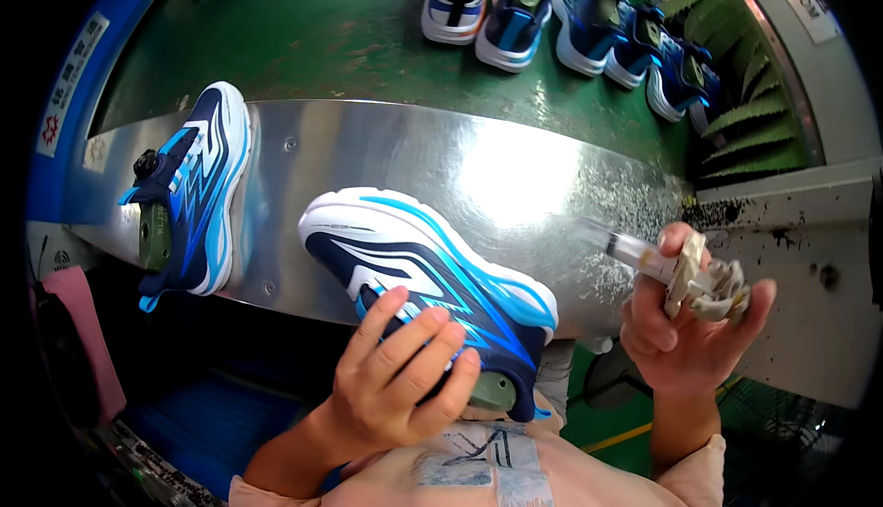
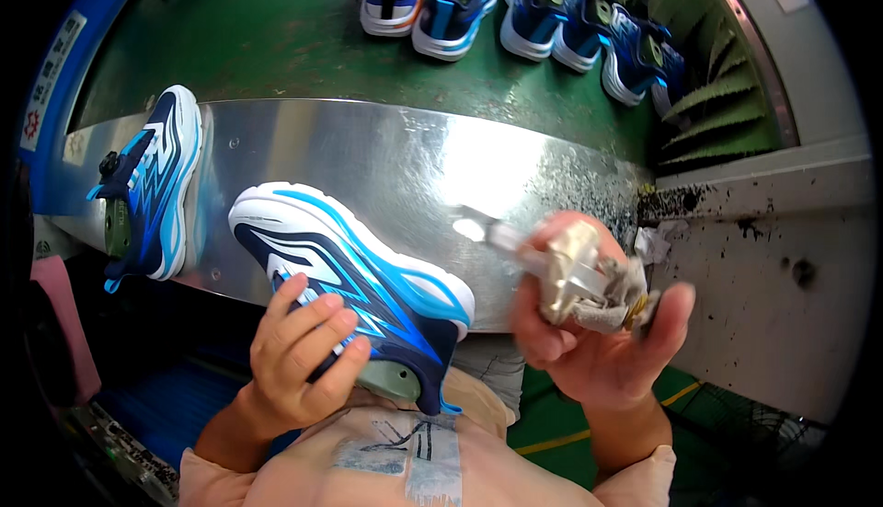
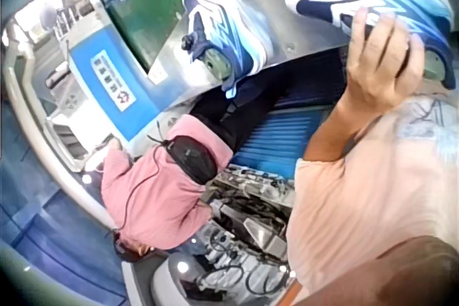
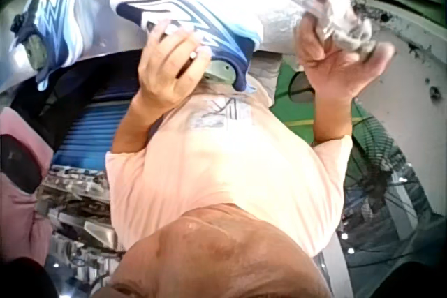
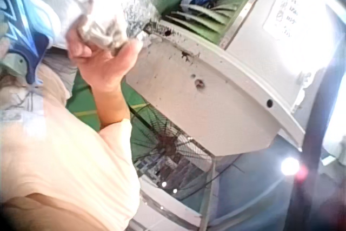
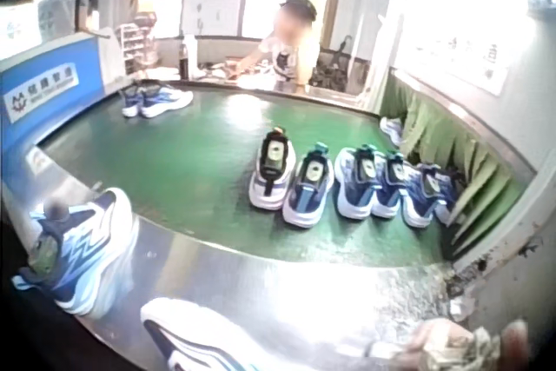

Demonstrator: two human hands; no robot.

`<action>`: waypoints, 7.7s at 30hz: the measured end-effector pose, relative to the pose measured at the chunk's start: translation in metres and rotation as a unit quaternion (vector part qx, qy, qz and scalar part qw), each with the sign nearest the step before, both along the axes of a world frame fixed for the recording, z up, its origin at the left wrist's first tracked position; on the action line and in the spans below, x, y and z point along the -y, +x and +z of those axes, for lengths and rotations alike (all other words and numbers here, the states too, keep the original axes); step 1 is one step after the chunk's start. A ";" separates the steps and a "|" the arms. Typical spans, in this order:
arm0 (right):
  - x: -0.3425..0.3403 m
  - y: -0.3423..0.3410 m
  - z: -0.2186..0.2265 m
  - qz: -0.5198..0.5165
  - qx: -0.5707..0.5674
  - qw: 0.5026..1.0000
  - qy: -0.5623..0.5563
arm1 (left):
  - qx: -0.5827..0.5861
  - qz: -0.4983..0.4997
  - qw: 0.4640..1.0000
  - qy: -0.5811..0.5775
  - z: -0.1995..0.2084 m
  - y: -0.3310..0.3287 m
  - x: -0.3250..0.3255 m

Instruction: The person applies adhesive from a syringe along the edges of shoe soles and places the finished shoes onto a conveyor belt.

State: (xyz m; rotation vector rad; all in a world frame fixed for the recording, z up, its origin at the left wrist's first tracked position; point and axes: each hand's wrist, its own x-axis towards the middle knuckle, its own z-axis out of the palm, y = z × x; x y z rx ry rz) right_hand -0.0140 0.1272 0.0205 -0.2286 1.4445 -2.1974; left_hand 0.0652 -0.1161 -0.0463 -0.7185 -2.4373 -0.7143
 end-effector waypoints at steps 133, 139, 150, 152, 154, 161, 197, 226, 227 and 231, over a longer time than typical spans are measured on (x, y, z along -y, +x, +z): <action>-0.039 0.048 -0.082 -0.167 0.281 0.888 -0.324 | 0.206 -0.198 0.954 -0.091 0.062 -0.059 -0.056; 0.016 -0.023 -0.047 0.081 0.313 0.918 -0.230 | 0.009 -0.166 0.982 -0.086 0.032 -0.044 0.017; 0.033 -0.020 0.015 0.207 0.208 0.948 0.122 | -0.026 -0.005 0.998 -0.060 -0.006 0.005 0.010; 0.021 -0.017 0.016 0.210 0.223 0.943 0.133 | -0.024 -0.012 0.997 -0.072 -0.007 0.008 0.012; 0.010 -0.011 0.017 0.198 0.231 0.943 0.136 | -0.024 -0.014 0.996 -0.087 -0.009 0.011 0.013; -0.025 0.010 0.018 0.176 0.219 0.955 0.091 | -0.039 0.047 0.990 -0.125 -0.020 0.027 0.013; -0.074 0.138 -0.041 -0.120 0.060 0.990 -0.041 | 0.070 -0.003 0.986 -0.150 0.031 -0.041 -0.022; -0.058 0.095 -0.093 -0.106 -0.279 0.954 -0.018 | 0.407 -0.044 0.911 -0.046 0.055 -0.160 -0.042; -0.061 0.094 -0.091 -0.085 -0.260 0.962 -0.014 | 0.425 -0.041 0.902 -0.068 0.058 -0.164 -0.039; -0.090 0.082 -0.073 -0.101 -0.228 0.968 0.033 | 0.478 -0.053 0.877 0.017 0.059 -0.194 -0.005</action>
